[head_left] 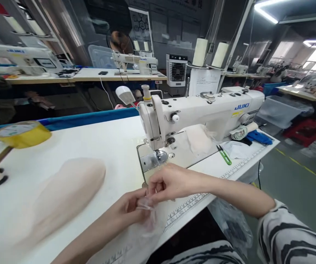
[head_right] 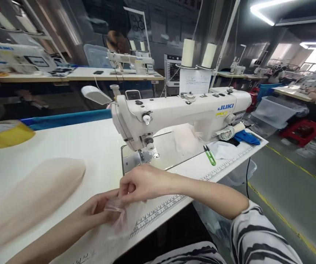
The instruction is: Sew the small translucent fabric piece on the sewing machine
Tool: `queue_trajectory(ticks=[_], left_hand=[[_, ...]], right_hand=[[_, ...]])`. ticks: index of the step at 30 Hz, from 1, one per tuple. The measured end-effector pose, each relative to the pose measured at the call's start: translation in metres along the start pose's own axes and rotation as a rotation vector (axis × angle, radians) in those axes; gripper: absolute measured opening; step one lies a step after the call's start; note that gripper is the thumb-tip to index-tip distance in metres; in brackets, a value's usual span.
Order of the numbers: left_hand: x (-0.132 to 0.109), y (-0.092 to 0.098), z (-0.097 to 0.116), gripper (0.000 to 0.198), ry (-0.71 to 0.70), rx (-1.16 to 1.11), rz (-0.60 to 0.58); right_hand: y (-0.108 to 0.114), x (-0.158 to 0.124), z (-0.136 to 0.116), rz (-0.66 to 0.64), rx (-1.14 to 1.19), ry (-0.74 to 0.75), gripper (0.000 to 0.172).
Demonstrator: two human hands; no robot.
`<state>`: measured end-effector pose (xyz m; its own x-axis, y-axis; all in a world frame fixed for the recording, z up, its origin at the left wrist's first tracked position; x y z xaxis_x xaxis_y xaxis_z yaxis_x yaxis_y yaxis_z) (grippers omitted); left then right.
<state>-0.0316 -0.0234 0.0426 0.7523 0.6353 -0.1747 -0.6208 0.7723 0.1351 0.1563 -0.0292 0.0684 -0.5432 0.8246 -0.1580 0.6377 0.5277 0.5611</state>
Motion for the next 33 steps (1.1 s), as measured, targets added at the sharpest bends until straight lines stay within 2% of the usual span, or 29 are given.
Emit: queue_trajectory(ticks=[3, 7, 11, 13, 14, 16, 18, 20, 22, 26, 27, 29, 33], left_hand=[[-0.002, -0.006, 0.0, 0.027, 0.046, -0.071, -0.003], [0.0, -0.013, -0.001, 0.037, 0.041, -0.161, -0.044], [0.007, -0.015, -0.004, 0.033, 0.048, -0.147, -0.028], [0.007, -0.011, -0.006, 0.035, 0.044, -0.146, 0.055], [0.007, -0.009, -0.006, 0.035, 0.037, -0.145, 0.113], [0.005, -0.005, -0.007, 0.034, 0.015, -0.154, 0.223], [0.003, -0.003, -0.008, 0.031, -0.012, -0.2, 0.3], [0.001, -0.002, -0.01, 0.029, -0.041, -0.274, 0.362], [0.001, -0.001, -0.012, 0.03, -0.07, -0.323, 0.376], [0.001, 0.001, -0.017, 0.03, -0.154, -0.386, 0.409], [0.001, 0.001, -0.018, 0.03, -0.163, -0.398, 0.402], [0.001, 0.001, -0.019, 0.029, -0.172, -0.409, 0.377], [0.002, 0.003, -0.019, 0.028, -0.185, -0.378, 0.348]], right_hand=[[-0.001, -0.011, 0.001, 0.001, 0.021, -0.042, 0.01], [-0.008, -0.016, 0.003, 0.122, -0.075, -0.083, 0.005], [-0.004, -0.019, 0.01, 0.148, -0.093, -0.145, 0.016], [0.01, -0.028, 0.021, 0.289, -0.327, -0.274, 0.02], [0.02, -0.036, 0.027, 0.44, -0.557, -0.395, 0.019], [0.039, -0.056, 0.041, 0.623, -0.724, -0.553, 0.02], [0.055, -0.08, 0.055, 0.726, -0.861, -0.686, 0.02], [0.066, -0.101, 0.072, 0.726, -0.955, -0.752, 0.016], [0.073, -0.115, 0.092, 0.687, -1.0, -0.767, 0.017], [0.078, -0.126, 0.131, 0.506, -1.072, -0.854, 0.022], [0.078, -0.127, 0.136, 0.497, -1.082, -0.878, 0.024], [0.078, -0.128, 0.14, 0.477, -1.091, -0.896, 0.032], [0.082, -0.128, 0.128, 0.458, -1.054, -0.928, 0.049]])
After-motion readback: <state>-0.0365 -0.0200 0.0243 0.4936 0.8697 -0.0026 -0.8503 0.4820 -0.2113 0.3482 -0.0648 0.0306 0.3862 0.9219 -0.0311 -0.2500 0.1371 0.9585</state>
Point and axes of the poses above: each hand's wrist, its own x-axis towards the middle knuckle, its own y-axis out of the back of the hand, z = x × y, the point moved 1 cm from there along x, towards the middle knuckle, and after that the axes turned 11 degrees about -y, right-handed, at the moved point
